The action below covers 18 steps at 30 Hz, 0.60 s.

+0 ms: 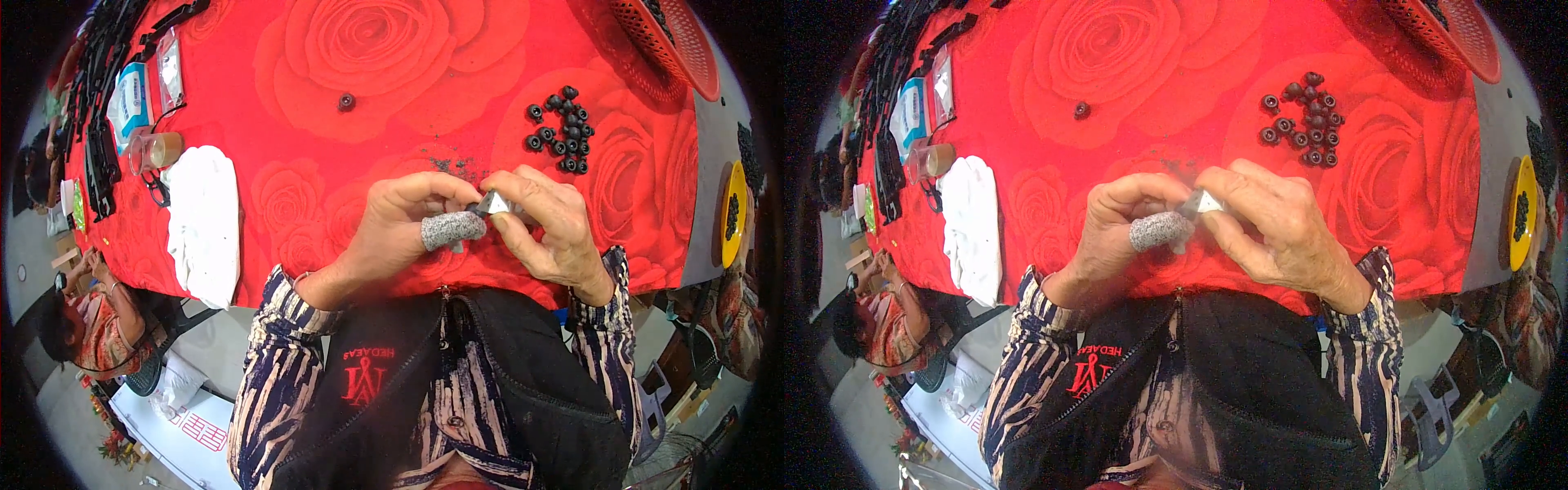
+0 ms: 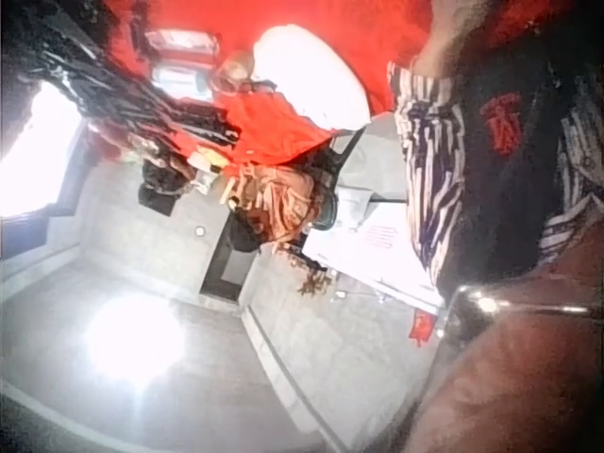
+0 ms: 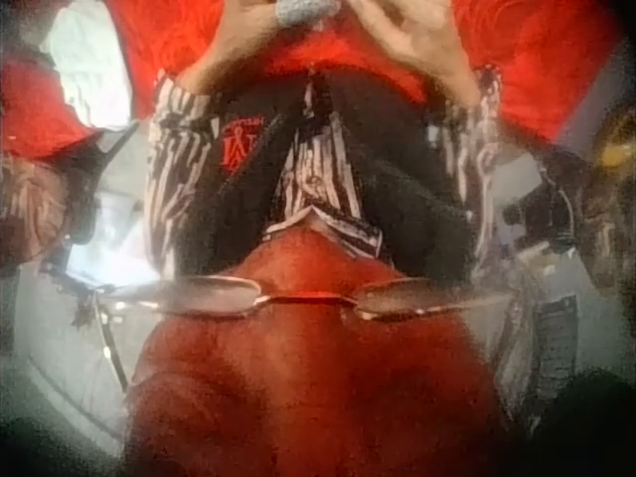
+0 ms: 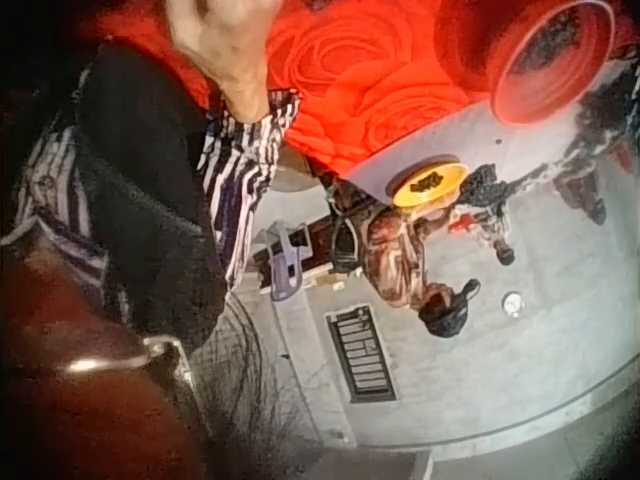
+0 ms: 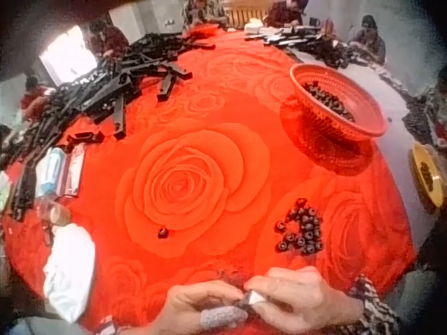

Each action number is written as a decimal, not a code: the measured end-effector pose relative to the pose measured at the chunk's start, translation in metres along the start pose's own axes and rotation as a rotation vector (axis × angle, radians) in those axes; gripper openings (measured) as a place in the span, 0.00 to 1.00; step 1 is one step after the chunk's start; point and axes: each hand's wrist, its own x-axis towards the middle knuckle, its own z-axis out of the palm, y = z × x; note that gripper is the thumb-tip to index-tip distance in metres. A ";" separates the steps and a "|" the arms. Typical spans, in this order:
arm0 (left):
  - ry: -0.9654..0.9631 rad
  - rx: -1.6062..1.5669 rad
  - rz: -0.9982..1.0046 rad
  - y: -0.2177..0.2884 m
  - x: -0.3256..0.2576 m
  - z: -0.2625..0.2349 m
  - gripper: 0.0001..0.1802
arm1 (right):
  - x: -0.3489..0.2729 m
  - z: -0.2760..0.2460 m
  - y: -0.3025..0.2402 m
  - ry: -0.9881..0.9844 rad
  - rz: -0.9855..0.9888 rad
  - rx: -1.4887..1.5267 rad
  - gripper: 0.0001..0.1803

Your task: The person trims small plastic components using a blade and places them onto the table.

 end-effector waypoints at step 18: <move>0.026 0.056 0.173 -0.009 0.003 -0.004 0.13 | 0.000 0.006 0.002 0.163 0.025 0.057 0.12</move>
